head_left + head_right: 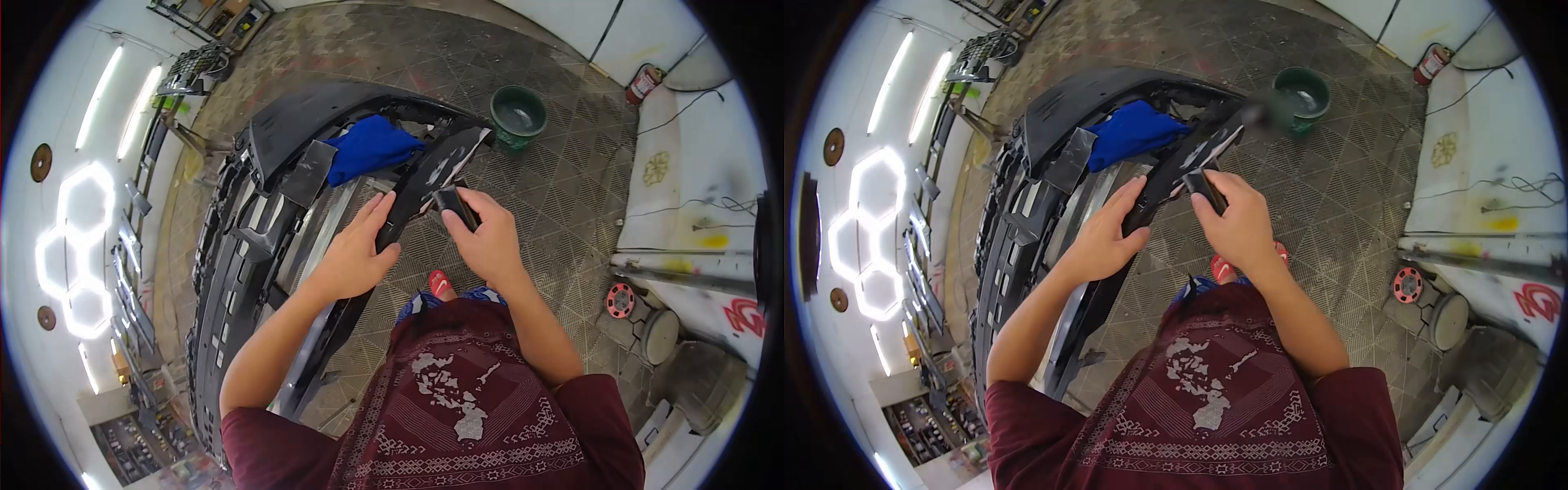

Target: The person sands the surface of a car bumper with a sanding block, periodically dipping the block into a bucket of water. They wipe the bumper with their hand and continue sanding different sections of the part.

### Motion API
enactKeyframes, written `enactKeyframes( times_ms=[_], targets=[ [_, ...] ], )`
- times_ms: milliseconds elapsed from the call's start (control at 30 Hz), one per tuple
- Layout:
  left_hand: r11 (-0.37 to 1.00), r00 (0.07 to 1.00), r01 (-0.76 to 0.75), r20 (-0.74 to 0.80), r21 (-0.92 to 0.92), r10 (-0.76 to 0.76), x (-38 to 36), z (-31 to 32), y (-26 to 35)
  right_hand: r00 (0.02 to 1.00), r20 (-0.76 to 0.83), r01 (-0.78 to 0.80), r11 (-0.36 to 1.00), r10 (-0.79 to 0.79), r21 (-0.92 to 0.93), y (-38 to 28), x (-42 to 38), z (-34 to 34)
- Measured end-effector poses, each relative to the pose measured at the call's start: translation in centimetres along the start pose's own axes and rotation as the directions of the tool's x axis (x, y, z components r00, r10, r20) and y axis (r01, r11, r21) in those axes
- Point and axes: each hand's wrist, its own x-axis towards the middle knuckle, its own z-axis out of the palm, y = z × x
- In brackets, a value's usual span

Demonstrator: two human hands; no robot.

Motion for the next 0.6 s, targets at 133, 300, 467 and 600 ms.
enactKeyframes(
  times_ms=[133, 300, 467, 600],
  targets=[
    [1.000, 0.999, 0.026, -0.033, 0.000, -0.026, -0.2, 0.5, -0.5, 0.992, -0.073, 0.088, 0.987, -0.099, -0.134, -1.1, -1.7, 2.8],
    [1.000, 0.999, 0.006, -0.042, -0.028, -0.007, -0.5, 1.1, -0.9, 0.993, -0.110, 0.011, 0.979, -0.034, -0.201, -1.3, -1.8, 3.9],
    [0.999, 0.999, 0.029, -0.032, -0.035, -0.030, -0.6, 1.0, -0.9, 0.980, -0.170, 0.045, 0.944, -0.105, -0.326, -1.6, -1.7, 5.3],
    [0.999, 0.998, 0.014, -0.059, -0.029, -0.016, -0.2, 1.1, -1.4, 0.962, -0.199, 0.108, 0.929, -0.188, -0.355, -2.9, -2.5, 6.6]
  ],
)
